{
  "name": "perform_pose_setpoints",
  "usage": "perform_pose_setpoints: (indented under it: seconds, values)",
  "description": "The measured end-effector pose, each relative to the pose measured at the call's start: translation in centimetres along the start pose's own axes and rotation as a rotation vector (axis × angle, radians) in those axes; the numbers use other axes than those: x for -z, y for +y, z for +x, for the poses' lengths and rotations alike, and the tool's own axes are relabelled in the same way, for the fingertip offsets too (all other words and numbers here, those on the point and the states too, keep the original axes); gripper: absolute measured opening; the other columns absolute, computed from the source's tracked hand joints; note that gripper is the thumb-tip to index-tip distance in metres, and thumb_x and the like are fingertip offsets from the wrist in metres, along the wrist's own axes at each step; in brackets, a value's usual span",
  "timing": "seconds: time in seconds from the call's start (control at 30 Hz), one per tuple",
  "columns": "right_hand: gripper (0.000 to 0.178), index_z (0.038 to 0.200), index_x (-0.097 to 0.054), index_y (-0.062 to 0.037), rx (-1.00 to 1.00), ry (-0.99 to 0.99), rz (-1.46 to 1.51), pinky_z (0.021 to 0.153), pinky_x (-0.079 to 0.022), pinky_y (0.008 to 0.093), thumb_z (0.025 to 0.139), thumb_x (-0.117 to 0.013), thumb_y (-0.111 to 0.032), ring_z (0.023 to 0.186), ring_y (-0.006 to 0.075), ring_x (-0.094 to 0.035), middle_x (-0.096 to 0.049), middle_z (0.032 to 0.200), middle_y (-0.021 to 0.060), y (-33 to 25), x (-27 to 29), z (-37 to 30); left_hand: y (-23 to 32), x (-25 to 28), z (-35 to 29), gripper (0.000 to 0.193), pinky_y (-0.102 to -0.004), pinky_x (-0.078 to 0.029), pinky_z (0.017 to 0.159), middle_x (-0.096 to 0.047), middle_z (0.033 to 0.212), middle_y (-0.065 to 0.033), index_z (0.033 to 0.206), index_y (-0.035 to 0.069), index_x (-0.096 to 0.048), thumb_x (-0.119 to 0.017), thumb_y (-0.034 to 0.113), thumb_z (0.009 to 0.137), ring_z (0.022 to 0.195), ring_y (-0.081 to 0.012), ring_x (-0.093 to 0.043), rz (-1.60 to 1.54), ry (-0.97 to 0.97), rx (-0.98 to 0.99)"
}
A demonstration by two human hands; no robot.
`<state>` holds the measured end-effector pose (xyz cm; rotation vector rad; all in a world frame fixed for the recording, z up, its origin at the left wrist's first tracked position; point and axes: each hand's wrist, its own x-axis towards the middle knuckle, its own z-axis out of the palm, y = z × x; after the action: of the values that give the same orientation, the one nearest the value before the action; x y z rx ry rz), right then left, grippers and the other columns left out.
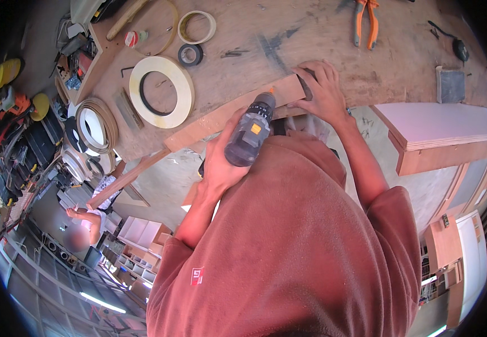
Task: The person measures and marks a wooden plank, cuts it on a table saw, drills holes, and assembles the pieces with screws. They handle wood pieces, a metal ruler, a marker, a table saw, a drill, and screws.
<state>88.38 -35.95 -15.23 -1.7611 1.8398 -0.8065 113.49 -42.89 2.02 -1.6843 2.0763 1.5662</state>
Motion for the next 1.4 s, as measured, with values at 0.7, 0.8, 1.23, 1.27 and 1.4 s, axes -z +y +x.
perform_pose_setpoints:
  seconds: [0.7, 0.8, 1.23, 1.27, 1.4]
  values:
    - [0.091, 0.140, -0.062, -0.0150, -0.008, 0.014, 0.014, 0.123, -0.032, 0.0547, 0.059, -0.095, -0.040, 0.135, 0.0316, -0.049, -0.056, 0.137, 0.0063, 0.0, -0.2, -0.2, 0.9, 0.7, 0.8, 0.071, -0.0431, -0.057, 0.099, -0.074, 0.126, -0.0220, 0.153, 0.013, -0.051, -0.074, 0.012, 0.086, 0.117, -0.0406, -0.072, 0.050, -0.040, -0.042]
    - [0.091, 0.140, -0.062, -0.0150, -0.001, 0.020, 0.005, 0.123, -0.033, 0.0544, 0.059, -0.095, -0.041, 0.134, 0.0309, -0.050, -0.056, 0.136, 0.0060, 0.0, -0.2, -0.1, 1.0, 0.9, 1.0, 0.070, -0.0426, -0.057, 0.100, -0.074, 0.127, -0.0207, 0.152, 0.014, -0.051, -0.075, 0.013, 0.086, 0.118, -0.0395, -0.072, 0.073, -0.063, -0.010]
    - [0.087, 0.136, -0.063, -0.0145, 0.007, 0.023, 0.018, 0.124, -0.032, 0.0544, 0.060, -0.094, -0.041, 0.134, 0.0288, -0.050, -0.057, 0.135, 0.0048, 0.1, -0.2, -0.1, 3.5, 1.9, 2.1, 0.066, -0.0410, -0.056, 0.100, -0.075, 0.127, -0.0190, 0.150, 0.013, -0.053, -0.076, 0.017, 0.088, 0.117, -0.0388, -0.073, 0.139, -0.121, -0.016]
    - [0.086, 0.136, -0.063, -0.0145, 0.008, 0.021, 0.019, 0.124, -0.033, 0.0543, 0.060, -0.094, -0.041, 0.134, 0.0289, -0.050, -0.057, 0.135, 0.0048, 0.1, -0.2, -0.1, 3.6, 2.0, 2.0, 0.066, -0.0408, -0.056, 0.100, -0.074, 0.127, -0.0189, 0.150, 0.013, -0.054, -0.076, 0.017, 0.088, 0.118, -0.0384, -0.073, 0.132, -0.126, 0.007]
    - [0.086, 0.135, -0.063, -0.0145, 0.014, 0.028, 0.026, 0.124, -0.033, 0.0538, 0.060, -0.094, -0.040, 0.135, 0.0291, -0.050, -0.057, 0.135, 0.0047, 0.4, -0.3, -0.1, 3.2, 2.0, 2.1, 0.068, -0.0396, -0.054, 0.103, -0.074, 0.130, -0.0178, 0.151, 0.013, -0.053, -0.076, 0.018, 0.087, 0.121, -0.0364, -0.071, 0.105, -0.110, 0.017]
